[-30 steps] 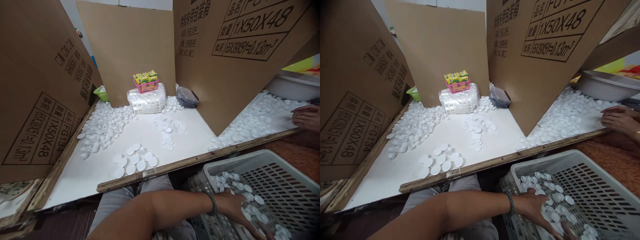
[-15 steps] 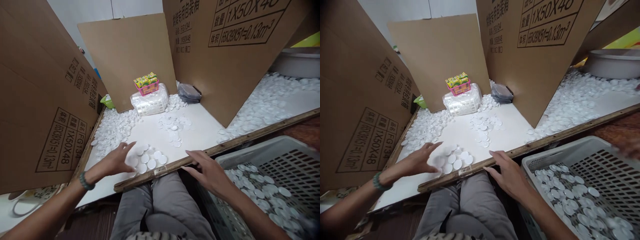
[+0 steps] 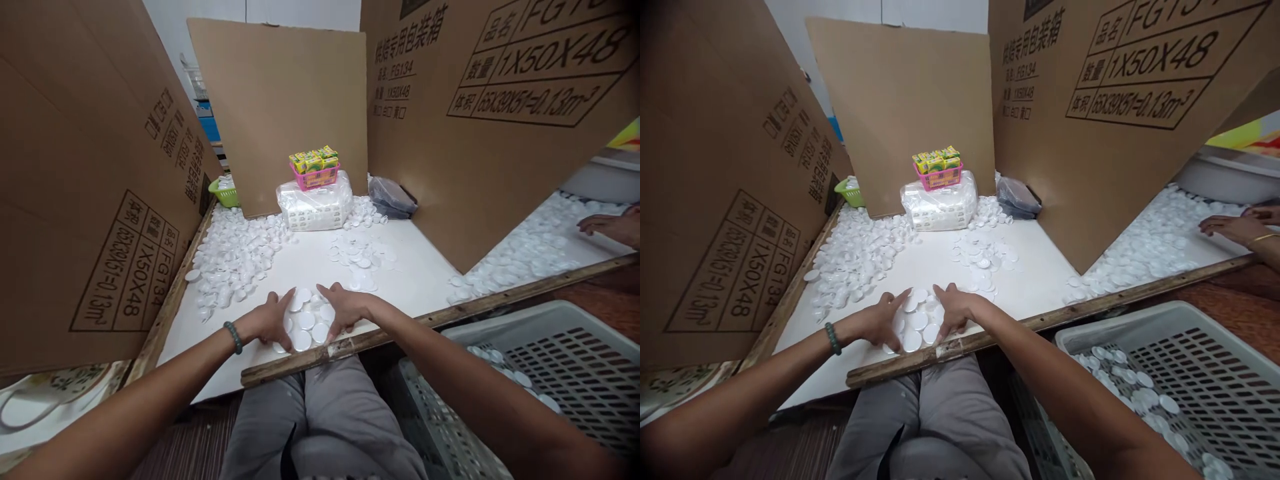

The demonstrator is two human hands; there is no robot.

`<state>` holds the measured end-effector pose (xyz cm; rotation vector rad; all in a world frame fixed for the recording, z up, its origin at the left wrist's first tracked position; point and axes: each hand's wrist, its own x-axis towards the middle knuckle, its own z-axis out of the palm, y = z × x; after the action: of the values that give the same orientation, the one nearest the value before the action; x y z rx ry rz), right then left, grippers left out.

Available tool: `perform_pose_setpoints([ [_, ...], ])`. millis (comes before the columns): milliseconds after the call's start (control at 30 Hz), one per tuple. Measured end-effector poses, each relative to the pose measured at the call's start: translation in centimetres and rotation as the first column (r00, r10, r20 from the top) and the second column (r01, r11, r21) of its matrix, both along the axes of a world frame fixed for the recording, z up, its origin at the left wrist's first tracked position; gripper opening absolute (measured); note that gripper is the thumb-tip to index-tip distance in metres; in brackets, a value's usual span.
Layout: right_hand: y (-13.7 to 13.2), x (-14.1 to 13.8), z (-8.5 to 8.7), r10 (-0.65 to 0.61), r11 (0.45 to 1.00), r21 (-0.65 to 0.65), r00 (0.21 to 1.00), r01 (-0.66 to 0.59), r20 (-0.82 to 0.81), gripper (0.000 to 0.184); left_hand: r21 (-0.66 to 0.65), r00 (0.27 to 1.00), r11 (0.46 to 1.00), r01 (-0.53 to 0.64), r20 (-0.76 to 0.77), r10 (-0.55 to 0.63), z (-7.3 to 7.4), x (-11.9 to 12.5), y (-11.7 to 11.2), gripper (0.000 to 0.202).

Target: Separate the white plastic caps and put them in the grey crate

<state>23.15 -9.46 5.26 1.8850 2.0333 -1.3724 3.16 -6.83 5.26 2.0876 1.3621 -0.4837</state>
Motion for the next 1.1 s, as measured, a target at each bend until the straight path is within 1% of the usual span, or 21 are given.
perform_pose_setpoints([
  [67,0.5,-1.0,0.1,-0.007,0.999,-0.033,1.0,0.006,-0.029,0.142,-0.007,1.0,1.0,0.012,0.026,-0.012,0.0,0.5,0.4,0.13],
  [167,0.9,-1.9,-0.3,0.026,0.999,-0.03,0.998,-0.028,-0.057,0.139,0.047,0.996,0.999,0.013,0.089,-0.017,-0.4,0.8,0.6,0.126],
  [233,1.0,-2.1,-0.9,0.035,0.999,0.032,0.995,-0.032,-0.089,0.133,0.072,0.988,0.997,-0.019,0.152,0.008,-0.9,0.6,0.6,0.119],
  [333,1.2,-2.3,-2.1,0.046,0.982,0.189,0.994,-0.026,-0.103,0.123,0.093,0.962,0.993,-0.071,0.269,0.044,-1.7,0.1,1.0,0.101],
  [367,1.3,-2.4,-2.4,0.046,0.974,0.224,0.994,-0.022,-0.098,0.123,0.097,0.951,0.992,-0.086,0.303,0.053,-1.9,0.0,1.2,0.097],
  [433,1.5,-2.6,-2.6,0.023,0.971,0.241,0.995,0.002,-0.1,0.125,0.08,0.925,0.99,-0.118,0.371,0.08,-2.2,-0.1,1.7,0.094],
  [467,1.6,-2.7,-2.6,-0.001,0.973,0.23,0.993,0.028,-0.114,0.126,0.038,0.906,0.989,-0.141,0.407,0.114,-2.2,-0.1,2.0,0.093],
  [500,1.7,-2.7,-2.5,-0.034,0.976,0.209,0.989,0.064,-0.145,0.127,-0.032,0.882,0.985,-0.169,0.441,0.166,-2.1,0.0,2.2,0.092],
  [567,1.7,-2.6,-2.3,-0.117,0.978,0.135,0.958,0.156,-0.261,0.125,-0.231,0.817,0.951,-0.204,0.494,0.295,-1.9,0.1,2.6,0.089],
  [633,1.4,-2.2,-2.3,-0.211,0.969,0.034,0.891,0.245,-0.401,0.123,-0.403,0.748,0.893,-0.2,0.526,0.405,-1.6,0.2,2.8,0.086],
  [700,1.0,-1.8,-2.3,-0.269,0.955,-0.031,0.816,0.295,-0.512,0.121,-0.471,0.688,0.864,-0.18,0.567,0.452,-1.4,0.3,2.9,0.085],
  [733,0.8,-1.7,-2.3,-0.276,0.95,-0.034,0.789,0.309,-0.549,0.119,-0.475,0.669,0.862,-0.176,0.585,0.459,-1.2,0.3,3.0,0.084],
  [800,0.3,-1.4,-2.2,-0.267,0.94,0.01,0.755,0.341,-0.599,0.115,-0.453,0.659,0.873,-0.181,0.603,0.449,-0.6,0.5,3.0,0.083],
  [867,-0.2,-1.0,-1.8,-0.251,0.922,0.075,0.733,0.379,-0.632,0.113,-0.41,0.677,0.894,-0.179,0.608,0.414,0.4,1.0,3.0,0.081],
  [933,-1.1,-0.2,-1.3,-0.233,0.902,0.122,0.704,0.414,-0.67,0.112,-0.364,0.695,0.92,-0.144,0.625,0.356,1.8,2.0,2.5,0.081],
  [1000,-2.6,1.2,-0.7,-0.218,0.863,0.181,0.672,0.471,-0.707,0.113,-0.328,0.7,0.941,-0.082,0.654,0.289,3.4,3.8,1.7,0.082],
  [1033,-3.7,2.2,-0.4,-0.215,0.832,0.222,0.666,0.507,-0.715,0.113,-0.315,0.701,0.948,-0.045,0.666,0.255,4.1,5.1,1.1,0.081],
  [1100,-6.4,4.9,0.1,-0.236,0.754,0.306,0.675,0.581,-0.699,0.113,-0.3,0.697,0.954,0.026,0.689,0.198,5.2,8.3,-0.2,0.082],
])
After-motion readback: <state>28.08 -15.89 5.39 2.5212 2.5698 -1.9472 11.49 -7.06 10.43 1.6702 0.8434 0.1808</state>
